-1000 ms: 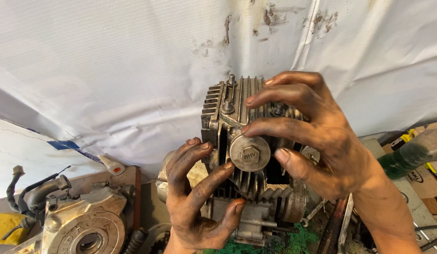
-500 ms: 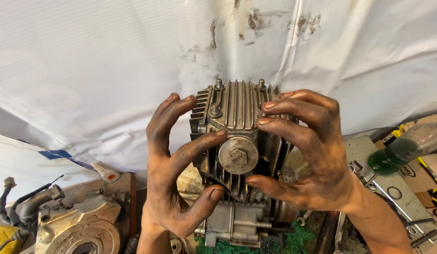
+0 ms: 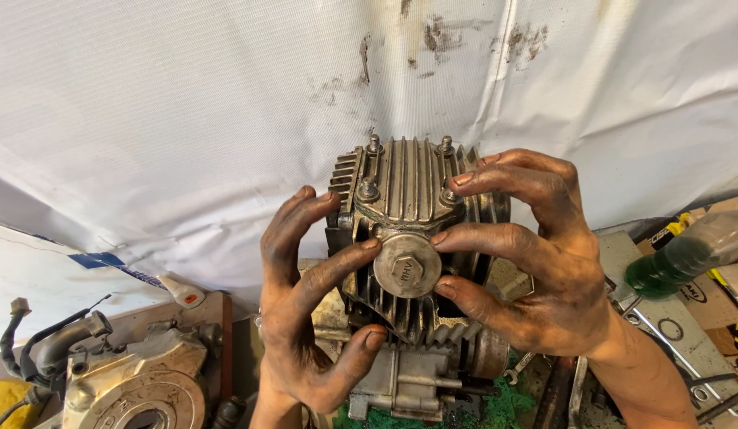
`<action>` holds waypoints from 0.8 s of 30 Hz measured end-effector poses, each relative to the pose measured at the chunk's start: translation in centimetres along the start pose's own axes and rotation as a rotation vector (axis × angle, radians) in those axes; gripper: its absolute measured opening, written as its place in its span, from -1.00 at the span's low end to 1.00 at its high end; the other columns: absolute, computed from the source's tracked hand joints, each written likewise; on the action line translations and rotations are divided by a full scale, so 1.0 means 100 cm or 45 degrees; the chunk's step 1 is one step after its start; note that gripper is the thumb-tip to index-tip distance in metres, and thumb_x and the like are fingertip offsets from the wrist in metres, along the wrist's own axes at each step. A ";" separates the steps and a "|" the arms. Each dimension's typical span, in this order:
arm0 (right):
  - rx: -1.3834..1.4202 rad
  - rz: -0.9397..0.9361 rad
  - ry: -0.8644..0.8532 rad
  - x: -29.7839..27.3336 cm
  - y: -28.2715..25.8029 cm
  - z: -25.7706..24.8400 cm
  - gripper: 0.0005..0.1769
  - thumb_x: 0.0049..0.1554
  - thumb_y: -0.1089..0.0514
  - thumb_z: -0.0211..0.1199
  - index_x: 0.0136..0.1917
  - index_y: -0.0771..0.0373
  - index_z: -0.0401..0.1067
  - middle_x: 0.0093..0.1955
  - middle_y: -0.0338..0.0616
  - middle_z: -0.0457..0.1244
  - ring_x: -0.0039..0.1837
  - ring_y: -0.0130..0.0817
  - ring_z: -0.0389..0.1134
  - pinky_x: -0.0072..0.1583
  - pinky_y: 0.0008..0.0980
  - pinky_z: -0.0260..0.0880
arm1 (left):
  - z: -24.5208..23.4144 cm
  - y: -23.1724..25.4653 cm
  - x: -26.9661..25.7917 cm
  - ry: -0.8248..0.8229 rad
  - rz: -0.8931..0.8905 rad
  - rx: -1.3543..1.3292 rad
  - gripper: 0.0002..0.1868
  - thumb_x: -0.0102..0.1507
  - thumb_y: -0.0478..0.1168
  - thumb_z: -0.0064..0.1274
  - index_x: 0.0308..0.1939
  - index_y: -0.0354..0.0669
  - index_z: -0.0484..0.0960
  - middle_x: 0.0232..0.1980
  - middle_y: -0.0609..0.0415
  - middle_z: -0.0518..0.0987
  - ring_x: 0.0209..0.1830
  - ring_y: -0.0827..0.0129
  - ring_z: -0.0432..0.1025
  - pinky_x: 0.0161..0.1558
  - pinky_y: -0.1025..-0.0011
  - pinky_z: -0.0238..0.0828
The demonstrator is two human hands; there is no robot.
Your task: The person uses a wrench to loosen and remove a bolt from a motorcycle engine cylinder head. They then remove the cylinder head cover and inspect the internal components of the engine.
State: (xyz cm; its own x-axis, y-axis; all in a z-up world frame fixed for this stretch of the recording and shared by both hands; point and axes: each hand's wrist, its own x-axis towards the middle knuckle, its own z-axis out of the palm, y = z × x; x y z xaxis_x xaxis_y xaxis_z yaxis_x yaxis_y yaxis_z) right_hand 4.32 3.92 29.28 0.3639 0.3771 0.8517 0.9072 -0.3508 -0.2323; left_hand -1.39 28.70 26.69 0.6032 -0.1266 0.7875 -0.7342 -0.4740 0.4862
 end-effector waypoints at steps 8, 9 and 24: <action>-0.003 -0.019 -0.036 0.018 -0.008 -0.002 -0.68 0.05 0.03 0.27 0.09 0.03 0.57 0.32 -0.14 0.26 0.49 -0.09 0.07 0.56 0.01 0.12 | 0.009 0.008 -0.019 0.086 -0.051 0.033 -0.46 0.22 0.07 0.16 0.24 -0.04 0.64 0.51 -0.13 0.36 0.59 0.02 0.14 0.64 -0.01 -0.03; -0.013 -0.029 -0.053 0.019 -0.007 -0.001 -0.68 0.07 0.05 0.21 0.10 0.03 0.57 0.32 -0.13 0.26 0.49 -0.08 0.06 0.57 0.03 0.11 | 0.010 0.010 -0.022 0.087 -0.098 0.042 -0.47 0.24 0.08 0.16 0.23 -0.04 0.64 0.51 -0.13 0.36 0.60 0.00 0.13 0.65 -0.02 -0.03; 0.012 -0.047 -0.080 0.019 -0.002 0.007 -0.63 0.05 -0.10 0.27 0.09 0.06 0.50 0.29 -0.16 0.28 0.47 -0.22 0.13 0.56 -0.01 0.14 | 0.017 0.007 -0.005 0.237 0.145 0.133 -0.50 0.22 -0.01 0.39 0.11 -0.10 0.55 0.30 0.02 0.57 0.54 0.16 0.31 0.68 0.01 0.11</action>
State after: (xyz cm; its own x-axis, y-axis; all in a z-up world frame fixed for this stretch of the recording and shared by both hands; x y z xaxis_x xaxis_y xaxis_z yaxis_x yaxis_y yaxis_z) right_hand 4.99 5.25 30.59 0.3421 0.4426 0.8289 0.9222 -0.3275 -0.2057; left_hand -1.63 26.96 25.97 0.4433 -0.0265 0.8960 -0.7522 -0.5547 0.3557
